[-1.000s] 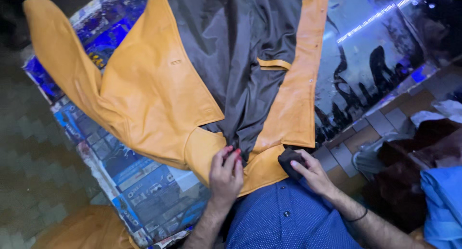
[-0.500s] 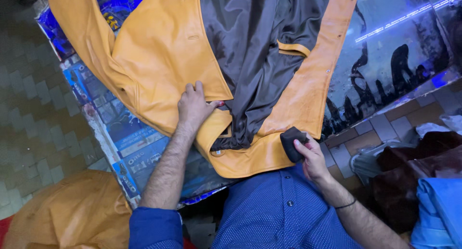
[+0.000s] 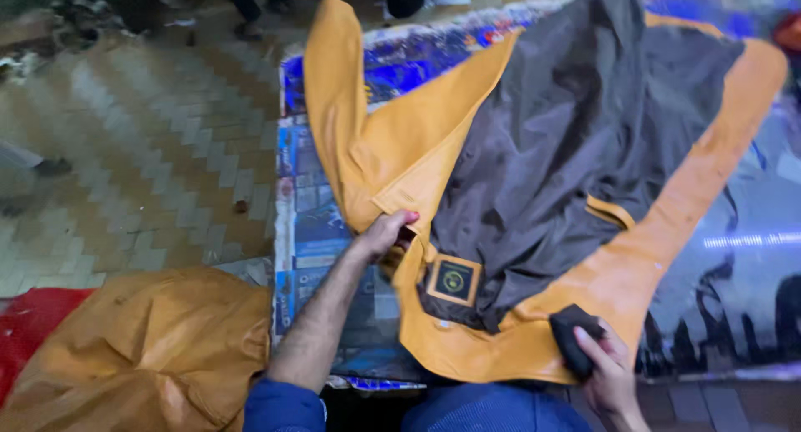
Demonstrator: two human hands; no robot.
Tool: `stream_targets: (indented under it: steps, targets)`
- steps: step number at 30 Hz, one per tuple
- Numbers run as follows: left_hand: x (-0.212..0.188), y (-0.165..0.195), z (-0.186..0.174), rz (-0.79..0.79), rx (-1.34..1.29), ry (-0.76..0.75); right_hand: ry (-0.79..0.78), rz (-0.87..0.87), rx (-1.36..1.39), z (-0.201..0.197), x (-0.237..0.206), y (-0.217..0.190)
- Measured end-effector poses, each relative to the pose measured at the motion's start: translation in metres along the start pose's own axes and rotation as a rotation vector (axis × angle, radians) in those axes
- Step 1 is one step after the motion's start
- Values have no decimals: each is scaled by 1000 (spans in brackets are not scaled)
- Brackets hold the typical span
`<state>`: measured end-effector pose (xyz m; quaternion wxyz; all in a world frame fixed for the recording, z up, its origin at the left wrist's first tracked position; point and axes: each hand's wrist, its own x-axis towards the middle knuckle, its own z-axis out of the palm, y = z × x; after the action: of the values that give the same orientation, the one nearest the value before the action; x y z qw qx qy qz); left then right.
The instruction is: The person retrieves a tan leather jacket from a pile of garments and lays it on a workbench. They then use a small black sponge to wipe the jacket's surface, including the collar, front panels, and interior lining, repeatedly rubbing the material.
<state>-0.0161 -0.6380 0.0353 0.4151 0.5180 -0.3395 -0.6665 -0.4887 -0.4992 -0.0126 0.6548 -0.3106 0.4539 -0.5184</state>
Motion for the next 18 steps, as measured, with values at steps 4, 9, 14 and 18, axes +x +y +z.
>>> stream_targets:
  steps: [4, 9, 14, 18]
  targets:
    - [-79, 52, -64, 218, -374, -165, 111, -94, -100, -16, 44, -117]
    - [-182, 54, -87, 241, -426, -225, -115, -186, 66, 24, 119, -241]
    - [-169, 65, -24, 93, -362, -184, -332, 0, 65, 165, 236, -271]
    - [-196, 171, -29, 400, -318, 43, -402, -3, -118, 296, 299, -244]
